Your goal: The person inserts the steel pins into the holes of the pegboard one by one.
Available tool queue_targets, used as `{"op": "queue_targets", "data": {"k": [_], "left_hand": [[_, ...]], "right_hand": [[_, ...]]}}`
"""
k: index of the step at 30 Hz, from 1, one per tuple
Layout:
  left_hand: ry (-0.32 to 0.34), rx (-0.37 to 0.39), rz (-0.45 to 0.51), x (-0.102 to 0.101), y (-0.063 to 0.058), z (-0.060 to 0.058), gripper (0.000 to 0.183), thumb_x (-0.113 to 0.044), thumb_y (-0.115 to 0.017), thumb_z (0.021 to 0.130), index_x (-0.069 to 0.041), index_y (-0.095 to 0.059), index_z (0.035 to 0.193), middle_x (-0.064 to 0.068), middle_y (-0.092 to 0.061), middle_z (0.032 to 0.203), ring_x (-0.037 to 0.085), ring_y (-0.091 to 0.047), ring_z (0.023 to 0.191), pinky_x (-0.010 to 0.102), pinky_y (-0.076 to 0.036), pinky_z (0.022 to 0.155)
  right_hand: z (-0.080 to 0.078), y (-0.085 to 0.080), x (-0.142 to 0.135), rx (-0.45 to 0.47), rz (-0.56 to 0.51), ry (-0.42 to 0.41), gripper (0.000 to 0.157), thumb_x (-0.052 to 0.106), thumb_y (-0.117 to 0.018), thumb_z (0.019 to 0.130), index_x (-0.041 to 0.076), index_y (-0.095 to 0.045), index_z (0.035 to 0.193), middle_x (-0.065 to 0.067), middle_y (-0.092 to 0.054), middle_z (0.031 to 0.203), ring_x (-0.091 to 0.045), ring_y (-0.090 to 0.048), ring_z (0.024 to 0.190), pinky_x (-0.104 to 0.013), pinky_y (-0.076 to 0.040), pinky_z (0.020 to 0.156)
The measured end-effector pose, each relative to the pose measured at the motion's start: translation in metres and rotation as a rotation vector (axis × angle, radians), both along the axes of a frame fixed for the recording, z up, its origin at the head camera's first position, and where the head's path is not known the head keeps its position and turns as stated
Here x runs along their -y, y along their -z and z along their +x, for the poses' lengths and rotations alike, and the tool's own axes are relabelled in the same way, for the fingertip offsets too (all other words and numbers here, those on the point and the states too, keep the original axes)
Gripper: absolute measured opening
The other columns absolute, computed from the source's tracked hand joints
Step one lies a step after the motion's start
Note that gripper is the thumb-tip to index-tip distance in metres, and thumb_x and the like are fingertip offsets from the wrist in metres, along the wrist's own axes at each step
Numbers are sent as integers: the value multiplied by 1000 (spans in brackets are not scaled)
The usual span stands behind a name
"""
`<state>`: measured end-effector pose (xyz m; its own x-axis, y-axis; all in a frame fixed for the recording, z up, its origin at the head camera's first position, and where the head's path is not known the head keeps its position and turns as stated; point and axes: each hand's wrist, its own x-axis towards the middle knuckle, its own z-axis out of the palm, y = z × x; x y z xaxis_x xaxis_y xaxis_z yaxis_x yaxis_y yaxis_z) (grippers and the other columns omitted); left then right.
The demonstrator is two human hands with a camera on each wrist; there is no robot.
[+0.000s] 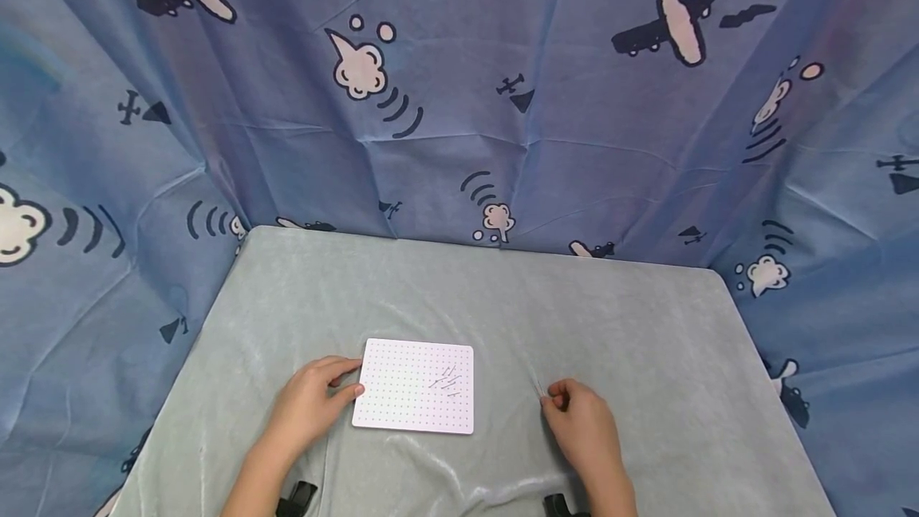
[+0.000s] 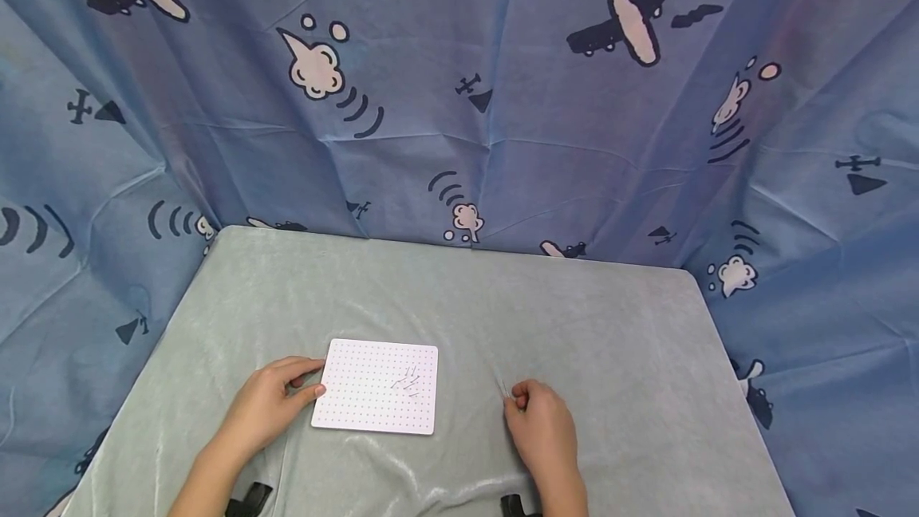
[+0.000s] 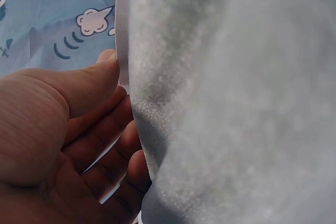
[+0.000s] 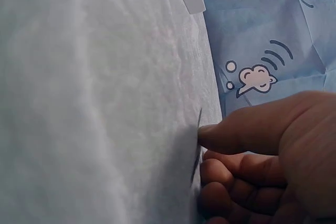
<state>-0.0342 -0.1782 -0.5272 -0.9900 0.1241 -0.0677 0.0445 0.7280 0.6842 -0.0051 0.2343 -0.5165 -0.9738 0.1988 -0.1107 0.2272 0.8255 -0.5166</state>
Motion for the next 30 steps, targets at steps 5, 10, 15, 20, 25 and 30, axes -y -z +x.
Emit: {"op": "queue_targets", "data": {"k": [5, 10, 15, 20, 25, 30], "left_hand": [[-1, -5, -4, 0, 1, 0, 41, -25, -90, 94, -18, -80, 133, -2, -76, 131, 17, -72, 105, 47, -61, 87], [2, -18, -6, 0, 2, 0, 41, -24, -90, 94, -18, -81, 133, -2, -76, 130, 17, -72, 104, 46, -61, 87], [3, -24, -4, 0, 2, 0, 40, -24, -90, 94, -17, -81, 132, -2, -76, 129, 17, -73, 104, 46, -61, 87], [2, -21, -9, 0, 1, 0, 41, -24, -90, 94, -18, -80, 133, -2, -76, 130, 17, -72, 105, 47, -61, 88], [5, -14, -13, -1, 1, 0, 41, -25, -89, 95, -18, -80, 134, -2, -76, 131, 17, -72, 106, 47, -61, 88], [6, -15, -14, -1, 1, 1, 40, -25, -89, 95, -19, -80, 133, -3, -76, 131, 17, -72, 105, 47, -61, 88]], "right_hand": [[0, 1, 1, 7, -2, -12, 10, 15, -78, 97, 5, -77, 98, 4, -66, 82, -15, -59, 72, -39, -51, 68], [1, 3, 2, -8, 22, -18, 7, 13, -78, 96, 7, -77, 95, 4, -64, 79, -15, -58, 69, -37, -50, 66], [1, 3, 4, -2, 34, -31, 6, 12, -77, 97, 8, -76, 94, 5, -63, 77, -14, -57, 67, -37, -50, 63], [1, 3, 5, -6, 45, -39, 6, 11, -75, 96, 9, -75, 91, 5, -62, 76, -14, -56, 66, -37, -49, 62], [2, 4, 6, -37, 62, -35, 6, 10, -72, 92, 11, -73, 86, 5, -61, 74, -15, -56, 65, -37, -49, 61], [2, 6, 6, -58, 70, -30, 8, 9, -70, 89, 13, -68, 82, 4, -59, 71, -16, -55, 63, -37, -48, 59]]}}
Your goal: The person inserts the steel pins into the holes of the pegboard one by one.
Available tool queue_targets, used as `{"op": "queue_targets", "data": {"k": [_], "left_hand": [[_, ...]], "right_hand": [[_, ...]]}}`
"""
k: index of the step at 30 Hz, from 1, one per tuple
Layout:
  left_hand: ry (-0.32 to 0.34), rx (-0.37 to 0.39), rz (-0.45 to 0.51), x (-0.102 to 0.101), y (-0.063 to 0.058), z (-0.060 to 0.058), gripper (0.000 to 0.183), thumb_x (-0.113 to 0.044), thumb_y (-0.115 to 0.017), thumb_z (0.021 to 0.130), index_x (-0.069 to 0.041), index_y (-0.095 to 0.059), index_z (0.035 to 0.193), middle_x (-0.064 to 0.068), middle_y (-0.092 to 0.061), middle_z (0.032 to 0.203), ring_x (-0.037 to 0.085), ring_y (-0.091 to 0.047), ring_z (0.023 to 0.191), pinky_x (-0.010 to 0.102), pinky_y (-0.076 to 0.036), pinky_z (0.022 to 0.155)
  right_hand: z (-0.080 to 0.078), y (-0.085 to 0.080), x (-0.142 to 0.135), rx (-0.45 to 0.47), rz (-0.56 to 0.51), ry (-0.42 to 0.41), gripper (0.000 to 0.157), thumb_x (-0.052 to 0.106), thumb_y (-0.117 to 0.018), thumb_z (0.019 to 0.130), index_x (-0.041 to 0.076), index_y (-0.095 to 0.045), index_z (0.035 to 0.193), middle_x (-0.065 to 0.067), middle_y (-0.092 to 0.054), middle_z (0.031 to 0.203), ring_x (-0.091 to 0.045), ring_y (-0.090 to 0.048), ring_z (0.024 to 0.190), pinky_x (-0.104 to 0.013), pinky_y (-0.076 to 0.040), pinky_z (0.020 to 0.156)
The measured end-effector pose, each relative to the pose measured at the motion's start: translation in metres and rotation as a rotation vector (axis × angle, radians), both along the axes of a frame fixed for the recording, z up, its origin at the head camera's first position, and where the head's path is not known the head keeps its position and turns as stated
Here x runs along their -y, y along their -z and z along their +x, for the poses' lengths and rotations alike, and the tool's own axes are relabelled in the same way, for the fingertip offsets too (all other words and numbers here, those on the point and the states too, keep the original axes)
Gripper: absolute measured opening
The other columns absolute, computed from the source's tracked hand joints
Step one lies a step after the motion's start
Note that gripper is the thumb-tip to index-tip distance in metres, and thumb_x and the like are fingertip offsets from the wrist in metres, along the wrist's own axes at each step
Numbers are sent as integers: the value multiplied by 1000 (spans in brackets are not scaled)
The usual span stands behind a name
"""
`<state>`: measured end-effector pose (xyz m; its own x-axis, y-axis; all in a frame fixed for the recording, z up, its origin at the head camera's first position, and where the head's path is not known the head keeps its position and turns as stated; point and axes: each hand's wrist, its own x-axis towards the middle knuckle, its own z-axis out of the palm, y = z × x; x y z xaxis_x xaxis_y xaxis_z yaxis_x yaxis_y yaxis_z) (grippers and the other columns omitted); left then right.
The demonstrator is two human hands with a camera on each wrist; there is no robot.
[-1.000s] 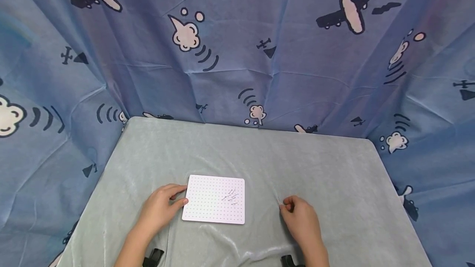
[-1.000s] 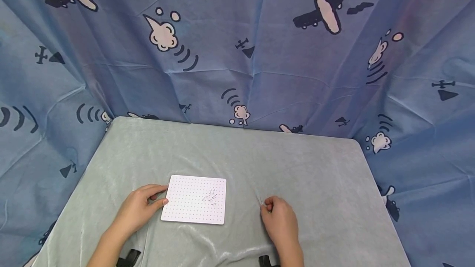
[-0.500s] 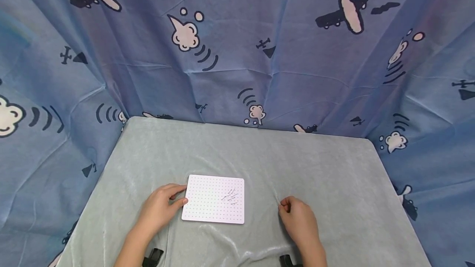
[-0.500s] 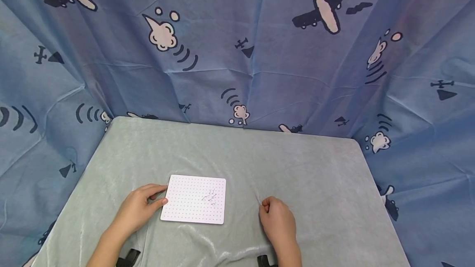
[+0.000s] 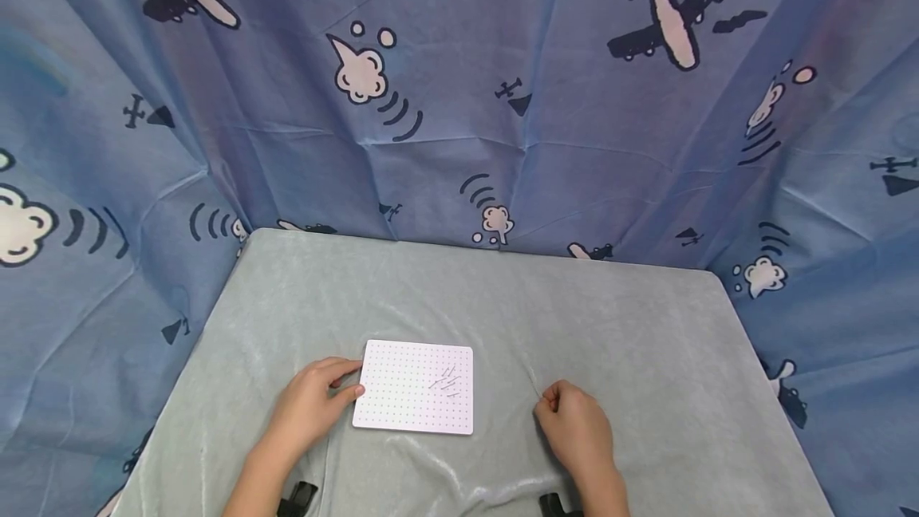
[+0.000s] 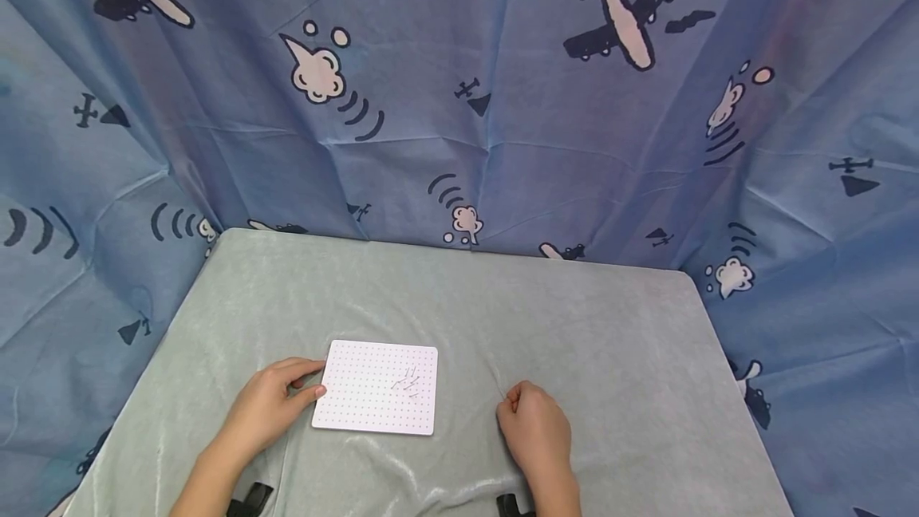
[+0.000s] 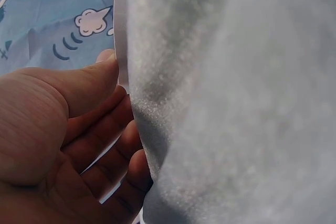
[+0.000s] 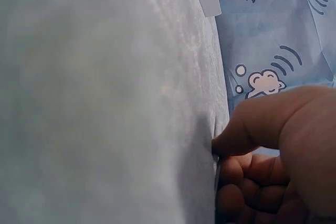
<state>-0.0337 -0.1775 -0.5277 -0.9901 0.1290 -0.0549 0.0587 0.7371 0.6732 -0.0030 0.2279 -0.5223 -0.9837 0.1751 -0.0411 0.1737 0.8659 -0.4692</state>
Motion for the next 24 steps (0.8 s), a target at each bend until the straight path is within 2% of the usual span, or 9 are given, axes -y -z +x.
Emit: {"op": "queue_targets", "data": {"k": [9, 17, 24], "left_hand": [[-2, -1, -4, 0, 1, 0, 40, -25, -89, 95, -19, -80, 133, -3, -75, 131, 18, -72, 105, 47, -61, 87], [-6, -4, -10, 0, 2, 1, 41, -25, -90, 94, -19, -80, 133, -3, -76, 131, 17, -72, 105, 47, -61, 86], [-7, 3, -7, 0, 2, 1, 41, -26, -89, 95, -19, -80, 134, -3, -75, 132, 18, -72, 106, 47, -61, 87]], "right_hand": [[1, 5, -5, -28, -25, -9, 9, 8, -70, 89, 14, -66, 83, 5, -57, 70, -15, -53, 62, -35, -46, 58], [1, 3, -7, 3, -65, 7, 8, 10, -70, 89, 15, -67, 84, 5, -58, 71, -14, -53, 62, -33, -44, 60], [1, 2, -7, 7, -55, 10, 9, 9, -70, 88, 15, -66, 82, 4, -58, 71, -15, -52, 62, -34, -45, 60]]}}
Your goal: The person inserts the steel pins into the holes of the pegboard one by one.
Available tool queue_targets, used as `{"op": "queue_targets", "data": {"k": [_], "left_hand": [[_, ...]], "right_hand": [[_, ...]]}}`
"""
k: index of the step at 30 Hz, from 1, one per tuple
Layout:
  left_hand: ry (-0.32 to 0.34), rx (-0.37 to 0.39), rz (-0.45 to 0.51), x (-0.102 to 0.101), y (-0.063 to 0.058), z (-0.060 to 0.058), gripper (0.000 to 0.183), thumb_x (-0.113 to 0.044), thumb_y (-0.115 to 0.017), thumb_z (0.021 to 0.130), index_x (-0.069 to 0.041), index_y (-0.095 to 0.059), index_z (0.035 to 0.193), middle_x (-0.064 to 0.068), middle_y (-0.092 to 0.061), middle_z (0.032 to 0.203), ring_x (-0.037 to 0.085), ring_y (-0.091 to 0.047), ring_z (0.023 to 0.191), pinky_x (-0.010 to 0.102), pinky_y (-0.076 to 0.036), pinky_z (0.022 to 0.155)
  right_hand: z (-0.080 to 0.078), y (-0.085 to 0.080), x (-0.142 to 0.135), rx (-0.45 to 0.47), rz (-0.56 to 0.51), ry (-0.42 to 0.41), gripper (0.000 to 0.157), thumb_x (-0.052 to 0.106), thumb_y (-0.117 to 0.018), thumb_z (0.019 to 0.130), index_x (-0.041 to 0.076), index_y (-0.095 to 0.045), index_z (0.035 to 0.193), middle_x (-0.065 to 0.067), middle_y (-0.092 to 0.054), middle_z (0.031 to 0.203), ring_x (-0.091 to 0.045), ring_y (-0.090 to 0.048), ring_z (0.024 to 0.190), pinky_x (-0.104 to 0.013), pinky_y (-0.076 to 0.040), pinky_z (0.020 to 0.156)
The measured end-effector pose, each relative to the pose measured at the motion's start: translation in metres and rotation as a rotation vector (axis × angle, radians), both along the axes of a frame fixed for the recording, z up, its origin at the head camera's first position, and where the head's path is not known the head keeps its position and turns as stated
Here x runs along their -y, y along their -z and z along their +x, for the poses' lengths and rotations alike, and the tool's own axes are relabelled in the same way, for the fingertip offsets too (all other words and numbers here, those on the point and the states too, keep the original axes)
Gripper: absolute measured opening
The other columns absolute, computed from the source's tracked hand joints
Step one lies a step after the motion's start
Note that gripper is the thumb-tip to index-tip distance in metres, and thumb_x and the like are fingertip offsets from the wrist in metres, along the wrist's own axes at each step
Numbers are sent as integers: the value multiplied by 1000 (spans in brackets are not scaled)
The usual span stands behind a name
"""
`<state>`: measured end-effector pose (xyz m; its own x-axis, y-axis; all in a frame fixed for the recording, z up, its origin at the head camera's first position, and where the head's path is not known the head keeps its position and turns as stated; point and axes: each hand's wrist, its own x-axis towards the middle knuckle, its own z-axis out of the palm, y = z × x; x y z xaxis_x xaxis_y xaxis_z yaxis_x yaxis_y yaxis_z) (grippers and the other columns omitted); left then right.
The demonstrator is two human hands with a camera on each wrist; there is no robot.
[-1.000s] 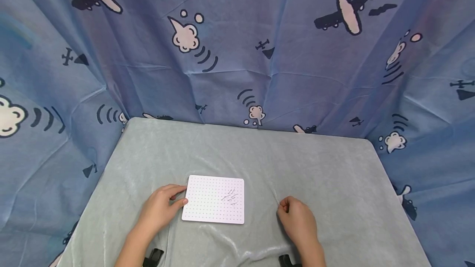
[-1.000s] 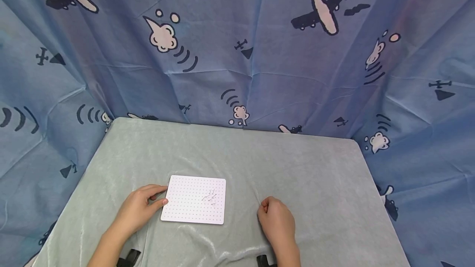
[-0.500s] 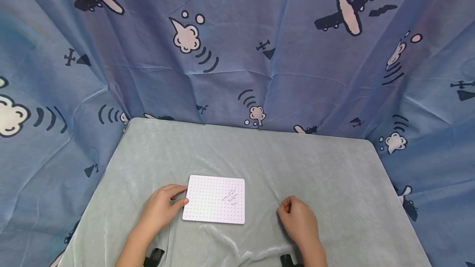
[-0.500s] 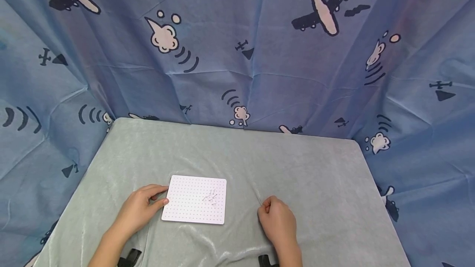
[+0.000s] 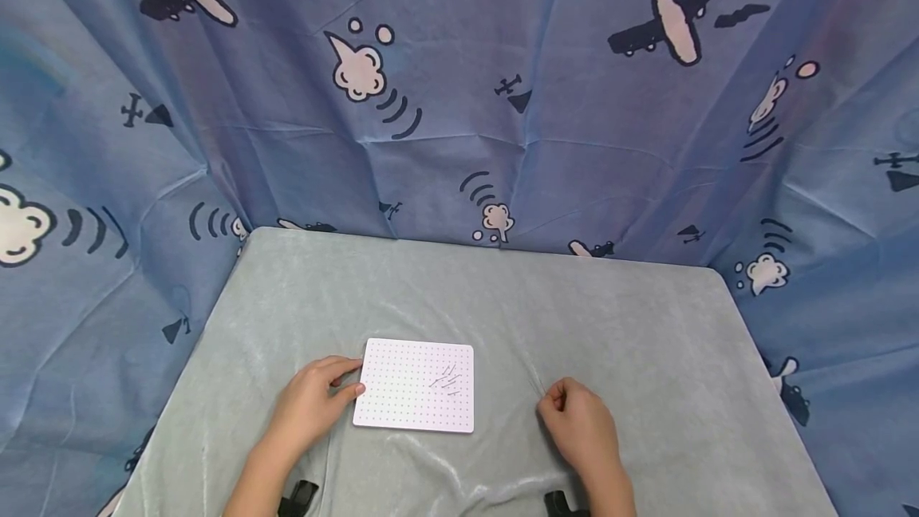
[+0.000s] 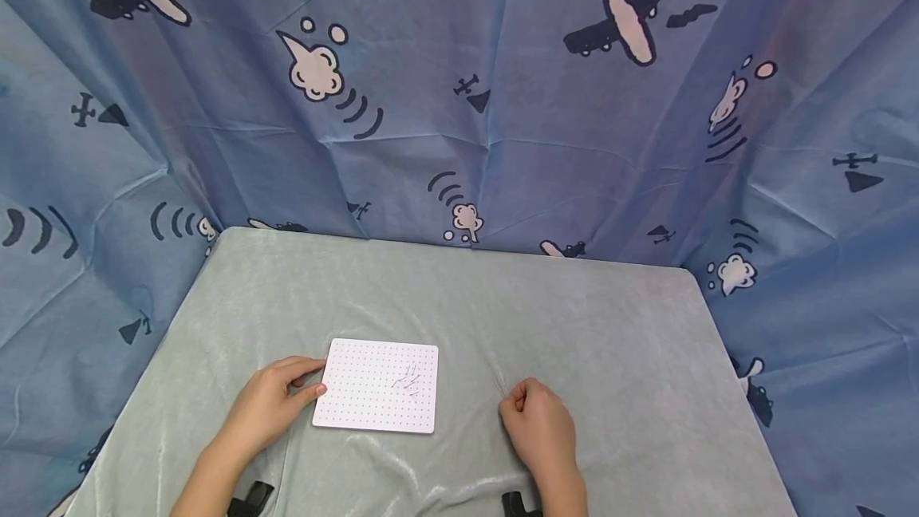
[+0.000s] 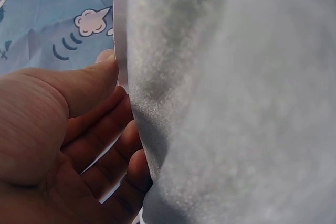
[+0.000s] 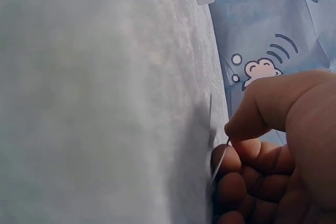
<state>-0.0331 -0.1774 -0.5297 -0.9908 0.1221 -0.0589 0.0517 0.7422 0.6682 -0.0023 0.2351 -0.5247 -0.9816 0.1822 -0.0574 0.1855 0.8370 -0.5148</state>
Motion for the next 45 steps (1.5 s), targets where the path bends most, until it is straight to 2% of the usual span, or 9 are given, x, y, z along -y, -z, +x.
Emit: {"op": "queue_targets", "data": {"k": [7, 12, 17, 23, 25, 32, 39, 45], "left_hand": [[3, -4, 5, 0, -1, 0, 41, -25, -89, 94, -19, -80, 134, -2, -75, 132, 17, -72, 105, 47, -61, 86], [6, -5, 10, 0, -1, 0, 41, -25, -89, 95, -18, -80, 134, -2, -75, 131, 17, -72, 105, 46, -61, 86], [5, 4, 7, 0, -2, 0, 41, -26, -89, 95, -19, -80, 134, -3, -75, 131, 17, -72, 105, 47, -61, 87], [7, 9, -2, 1, -2, 1, 41, -26, -89, 95, -19, -80, 135, -3, -75, 132, 17, -71, 105, 47, -61, 87], [8, 8, 0, 1, -2, 1, 41, -27, -88, 96, -20, -80, 135, -3, -75, 132, 17, -71, 106, 47, -61, 87], [7, 3, 2, 0, -1, 0, 41, -27, -89, 95, -20, -80, 135, -5, -75, 132, 16, -71, 105, 45, -61, 86], [10, -1, 9, 1, 0, -1, 41, -27, -89, 95, -20, -80, 134, -4, -75, 132, 17, -72, 105, 47, -61, 86], [4, 8, 15, 2, 0, -1, 41, -27, -89, 95, -21, -80, 134, -4, -75, 133, 16, -72, 106, 47, -61, 86]], "right_hand": [[-1, -4, -4, 1, -44, 0, 2, 9, -72, 95, 9, -72, 96, 2, -63, 79, -14, -57, 69, -33, -48, 66], [-1, -12, -6, -73, -82, -16, 17, 6, -69, 101, 2, -78, 114, 1, -67, 85, -13, -59, 75, -31, -51, 67], [-3, -27, -4, -125, -177, -9, 11, 5, -68, 104, 4, -77, 110, -1, -68, 85, -14, -59, 73, -27, -50, 63], [-7, -39, 9, -158, -300, 3, 5, 8, -74, 103, 7, -76, 108, 1, -67, 82, -14, -59, 68, -26, -51, 59], [-9, -39, 16, -189, -316, -6, 4, 7, -77, 102, 9, -76, 105, 3, -67, 80, -13, -59, 67, -26, -50, 57], [-14, -33, 43, -312, -400, -103, 17, 0, -80, 97, 16, -74, 97, 8, -64, 73, -12, -54, 58, -28, -47, 49], [-20, -20, 62, -312, -417, -188, 17, 0, -82, 94, 16, -76, 95, 11, -61, 69, -8, -51, 57, -24, -42, 49], [-24, -15, 74, -297, -423, -283, 22, -1, -84, 94, 20, -76, 94, 11, -58, 67, -5, -47, 55, -23, -41, 48]]}}
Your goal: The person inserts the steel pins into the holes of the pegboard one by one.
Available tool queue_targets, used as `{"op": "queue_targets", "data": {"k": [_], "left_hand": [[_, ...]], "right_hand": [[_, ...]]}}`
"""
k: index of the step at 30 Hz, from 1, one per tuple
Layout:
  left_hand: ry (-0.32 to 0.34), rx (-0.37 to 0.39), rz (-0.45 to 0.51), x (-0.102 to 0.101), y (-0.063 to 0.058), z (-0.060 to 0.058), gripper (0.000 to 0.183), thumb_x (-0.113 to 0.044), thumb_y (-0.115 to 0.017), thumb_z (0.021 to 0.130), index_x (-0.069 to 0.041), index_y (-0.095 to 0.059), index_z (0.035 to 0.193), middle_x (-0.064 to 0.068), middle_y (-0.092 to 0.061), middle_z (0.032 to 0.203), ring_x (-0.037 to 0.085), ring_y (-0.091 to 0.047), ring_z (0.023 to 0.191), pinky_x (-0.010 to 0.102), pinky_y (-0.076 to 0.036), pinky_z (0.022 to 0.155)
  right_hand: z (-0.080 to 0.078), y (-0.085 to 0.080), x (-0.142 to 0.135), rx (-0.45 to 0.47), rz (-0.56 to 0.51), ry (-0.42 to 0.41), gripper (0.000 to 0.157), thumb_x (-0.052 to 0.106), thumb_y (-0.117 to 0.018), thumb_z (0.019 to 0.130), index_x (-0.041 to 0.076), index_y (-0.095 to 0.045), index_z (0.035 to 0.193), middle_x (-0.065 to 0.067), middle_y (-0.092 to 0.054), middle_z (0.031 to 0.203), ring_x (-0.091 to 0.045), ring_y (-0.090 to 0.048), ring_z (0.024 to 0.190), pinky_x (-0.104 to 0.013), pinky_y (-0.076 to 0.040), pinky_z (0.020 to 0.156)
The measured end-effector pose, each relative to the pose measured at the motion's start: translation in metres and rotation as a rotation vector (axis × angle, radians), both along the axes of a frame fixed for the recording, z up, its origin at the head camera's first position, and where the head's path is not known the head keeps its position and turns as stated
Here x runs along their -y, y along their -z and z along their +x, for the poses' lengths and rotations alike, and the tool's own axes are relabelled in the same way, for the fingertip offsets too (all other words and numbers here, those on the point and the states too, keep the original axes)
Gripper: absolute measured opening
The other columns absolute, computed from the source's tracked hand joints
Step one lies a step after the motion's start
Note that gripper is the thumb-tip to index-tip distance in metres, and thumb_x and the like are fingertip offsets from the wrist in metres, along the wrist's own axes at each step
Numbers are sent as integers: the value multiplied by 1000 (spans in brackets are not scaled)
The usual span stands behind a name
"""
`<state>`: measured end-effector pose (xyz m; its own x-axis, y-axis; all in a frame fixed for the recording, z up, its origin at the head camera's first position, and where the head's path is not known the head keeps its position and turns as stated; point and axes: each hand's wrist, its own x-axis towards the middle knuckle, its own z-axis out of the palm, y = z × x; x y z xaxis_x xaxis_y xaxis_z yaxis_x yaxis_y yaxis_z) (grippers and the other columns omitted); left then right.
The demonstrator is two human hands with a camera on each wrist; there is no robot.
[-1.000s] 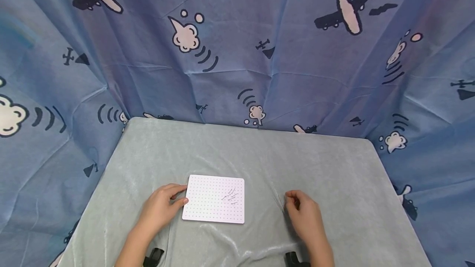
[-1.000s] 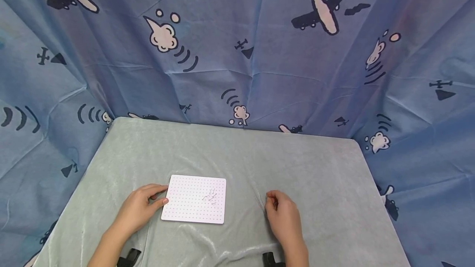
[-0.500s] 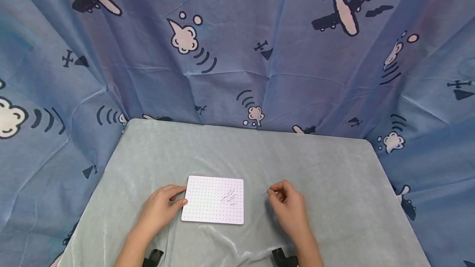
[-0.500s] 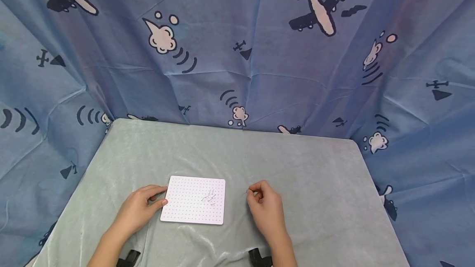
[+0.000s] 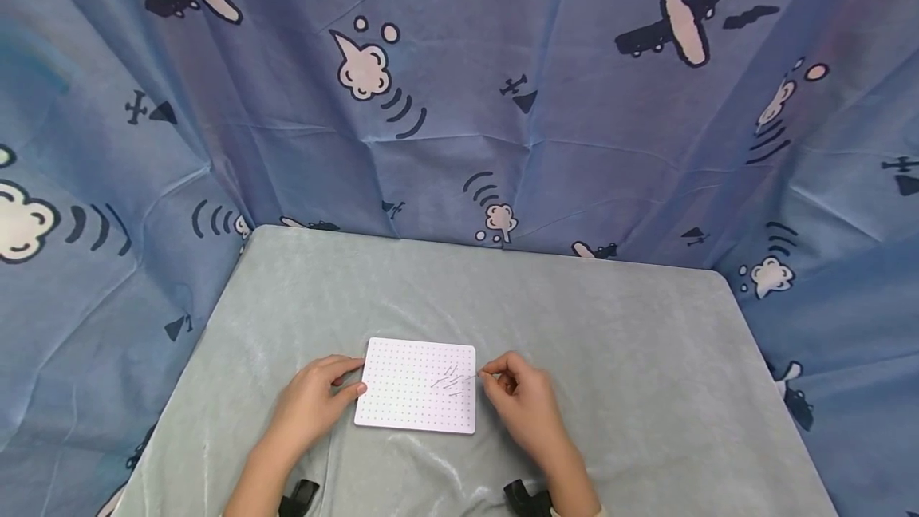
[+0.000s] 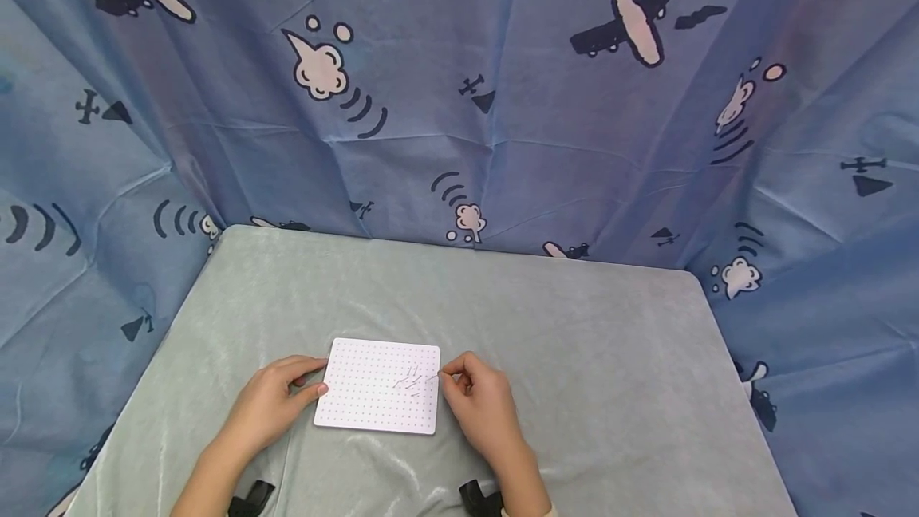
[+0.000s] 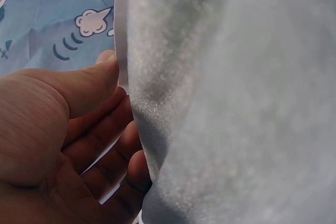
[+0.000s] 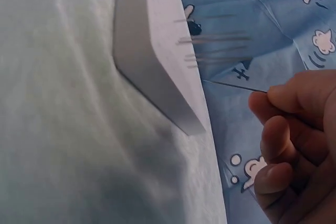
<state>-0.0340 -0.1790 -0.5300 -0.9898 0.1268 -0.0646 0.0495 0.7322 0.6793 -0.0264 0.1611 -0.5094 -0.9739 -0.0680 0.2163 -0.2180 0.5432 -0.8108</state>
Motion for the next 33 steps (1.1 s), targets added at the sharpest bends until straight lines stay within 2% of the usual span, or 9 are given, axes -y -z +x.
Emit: {"op": "queue_targets", "data": {"k": [9, 13, 24, 33], "left_hand": [[-2, 1, 12, -1, 1, 0, 40, -26, -89, 95, -20, -80, 133, -4, -75, 131, 15, -71, 104, 45, -60, 85], [-2, -6, 12, 0, 1, 0, 40, -26, -89, 95, -19, -80, 133, -4, -75, 131, 15, -71, 104, 45, -61, 85], [1, -12, -1, -1, -1, -1, 40, -25, -89, 95, -18, -80, 133, -3, -75, 131, 16, -71, 104, 46, -61, 86], [4, -7, -1, 0, -2, 0, 41, -25, -89, 95, -18, -80, 134, -2, -75, 132, 17, -72, 105, 46, -61, 87]], "right_hand": [[-1, 2, 7, 46, 93, -33, 9, 7, -82, 96, 14, -78, 95, 13, -57, 67, -2, -46, 55, -22, -41, 50], [-1, 2, 8, 33, 98, -44, 11, 4, -83, 94, 14, -78, 94, 14, -56, 66, -1, -45, 54, -22, -40, 49], [-5, 4, 13, -44, 159, -66, 31, -5, -83, 85, 24, -74, 87, 19, -46, 63, 2, -39, 53, -21, -37, 50], [-7, 4, 14, -41, 153, -75, 28, -5, -83, 84, 22, -74, 85, 19, -46, 61, 3, -38, 53, -20, -36, 48]]}}
